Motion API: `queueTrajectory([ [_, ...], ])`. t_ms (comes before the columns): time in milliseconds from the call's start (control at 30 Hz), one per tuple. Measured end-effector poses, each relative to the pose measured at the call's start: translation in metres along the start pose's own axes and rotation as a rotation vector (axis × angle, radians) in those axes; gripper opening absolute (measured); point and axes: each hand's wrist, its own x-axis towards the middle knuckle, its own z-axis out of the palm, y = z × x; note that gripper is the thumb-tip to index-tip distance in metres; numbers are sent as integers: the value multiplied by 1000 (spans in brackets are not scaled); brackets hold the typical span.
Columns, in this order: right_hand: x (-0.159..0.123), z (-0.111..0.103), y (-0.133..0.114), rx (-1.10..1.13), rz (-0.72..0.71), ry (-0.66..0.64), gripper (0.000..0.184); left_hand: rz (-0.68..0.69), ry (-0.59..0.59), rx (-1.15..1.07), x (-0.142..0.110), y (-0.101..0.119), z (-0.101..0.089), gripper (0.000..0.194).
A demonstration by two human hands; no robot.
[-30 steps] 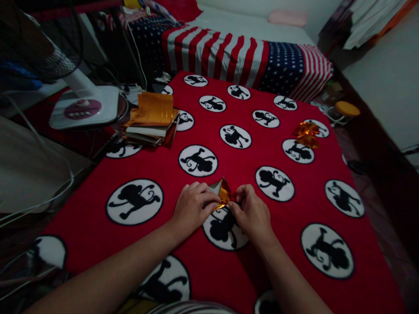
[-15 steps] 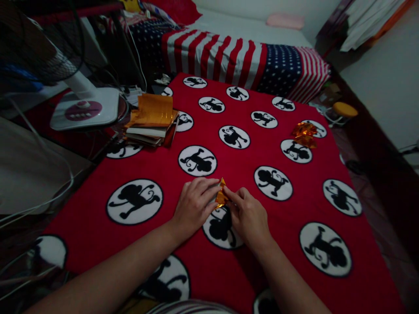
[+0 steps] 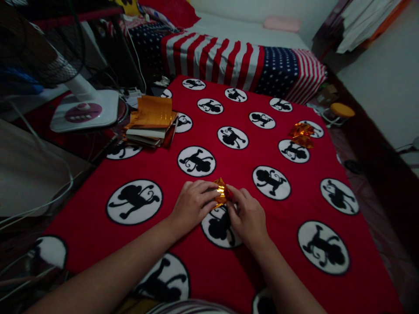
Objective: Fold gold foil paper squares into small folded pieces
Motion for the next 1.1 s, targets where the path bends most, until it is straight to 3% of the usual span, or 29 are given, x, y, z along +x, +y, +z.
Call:
queueTrajectory([
  [100,-9,3,2,119,38,73,20,14,-12,18,0,0,0,28],
  [200,-18,5,-1,131,-6,62,9,27,-26,39,1,0,-1,25],
  [533,-19,13,-17,-47,-276,34,16,161,-138,46,19,-14,-14,21],
  [867,-11,17,-15,-209,-390,27,13,255,-212,-106,34,-33,-17,32],
  [1100,-6,18,-11,-224,-450,52,11,319,-198,-171,36,-42,-16,36],
])
